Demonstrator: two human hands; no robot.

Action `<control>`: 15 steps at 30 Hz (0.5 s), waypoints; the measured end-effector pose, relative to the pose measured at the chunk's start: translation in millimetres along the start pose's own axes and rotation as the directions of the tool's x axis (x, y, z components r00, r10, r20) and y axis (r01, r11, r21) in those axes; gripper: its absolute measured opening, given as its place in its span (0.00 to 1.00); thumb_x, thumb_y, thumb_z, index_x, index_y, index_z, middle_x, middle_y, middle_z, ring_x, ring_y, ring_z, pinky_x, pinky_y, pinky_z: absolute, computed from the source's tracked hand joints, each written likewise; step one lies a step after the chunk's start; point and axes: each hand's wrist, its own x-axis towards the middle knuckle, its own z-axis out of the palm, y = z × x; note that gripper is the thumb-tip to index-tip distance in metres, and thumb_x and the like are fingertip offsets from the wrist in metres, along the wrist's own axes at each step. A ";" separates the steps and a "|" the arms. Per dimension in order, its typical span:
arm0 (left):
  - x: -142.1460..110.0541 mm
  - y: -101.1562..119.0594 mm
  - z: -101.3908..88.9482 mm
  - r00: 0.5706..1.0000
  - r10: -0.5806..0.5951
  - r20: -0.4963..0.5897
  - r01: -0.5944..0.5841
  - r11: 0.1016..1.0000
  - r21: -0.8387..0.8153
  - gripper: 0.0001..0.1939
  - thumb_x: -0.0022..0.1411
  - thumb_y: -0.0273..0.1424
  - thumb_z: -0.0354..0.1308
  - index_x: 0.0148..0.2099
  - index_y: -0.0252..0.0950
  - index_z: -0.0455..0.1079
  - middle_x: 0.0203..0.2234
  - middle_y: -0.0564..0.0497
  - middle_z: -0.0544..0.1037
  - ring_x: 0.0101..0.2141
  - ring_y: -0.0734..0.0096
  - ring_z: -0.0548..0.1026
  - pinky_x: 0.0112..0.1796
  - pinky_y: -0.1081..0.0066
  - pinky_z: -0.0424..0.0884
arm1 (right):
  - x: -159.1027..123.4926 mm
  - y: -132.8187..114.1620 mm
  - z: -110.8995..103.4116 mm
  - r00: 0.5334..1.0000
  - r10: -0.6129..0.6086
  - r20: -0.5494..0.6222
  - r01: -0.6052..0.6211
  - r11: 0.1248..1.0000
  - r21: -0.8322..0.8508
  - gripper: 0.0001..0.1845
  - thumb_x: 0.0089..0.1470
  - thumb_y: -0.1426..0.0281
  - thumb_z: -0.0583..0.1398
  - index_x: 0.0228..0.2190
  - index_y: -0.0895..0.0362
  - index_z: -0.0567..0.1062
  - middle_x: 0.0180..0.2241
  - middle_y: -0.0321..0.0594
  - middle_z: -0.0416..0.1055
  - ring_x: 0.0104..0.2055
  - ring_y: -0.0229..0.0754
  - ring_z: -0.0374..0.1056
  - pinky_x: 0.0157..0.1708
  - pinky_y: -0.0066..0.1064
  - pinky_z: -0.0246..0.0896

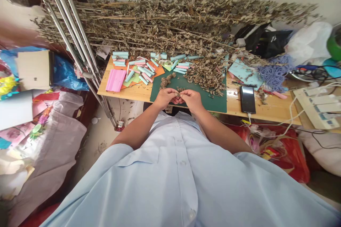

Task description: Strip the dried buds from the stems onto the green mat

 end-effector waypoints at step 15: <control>0.4 -3.5 -4.9 0.999 0.038 0.030 -0.034 0.992 -0.120 0.16 0.54 0.33 0.68 0.40 0.29 0.70 0.26 0.49 0.79 0.24 0.72 0.79 0.29 0.71 0.76 | 4.3 -0.1 -1.8 0.998 0.058 0.012 -0.060 0.972 0.226 0.12 0.42 0.63 0.69 0.29 0.54 0.76 0.24 0.34 0.74 0.24 0.36 0.70 0.26 0.30 0.71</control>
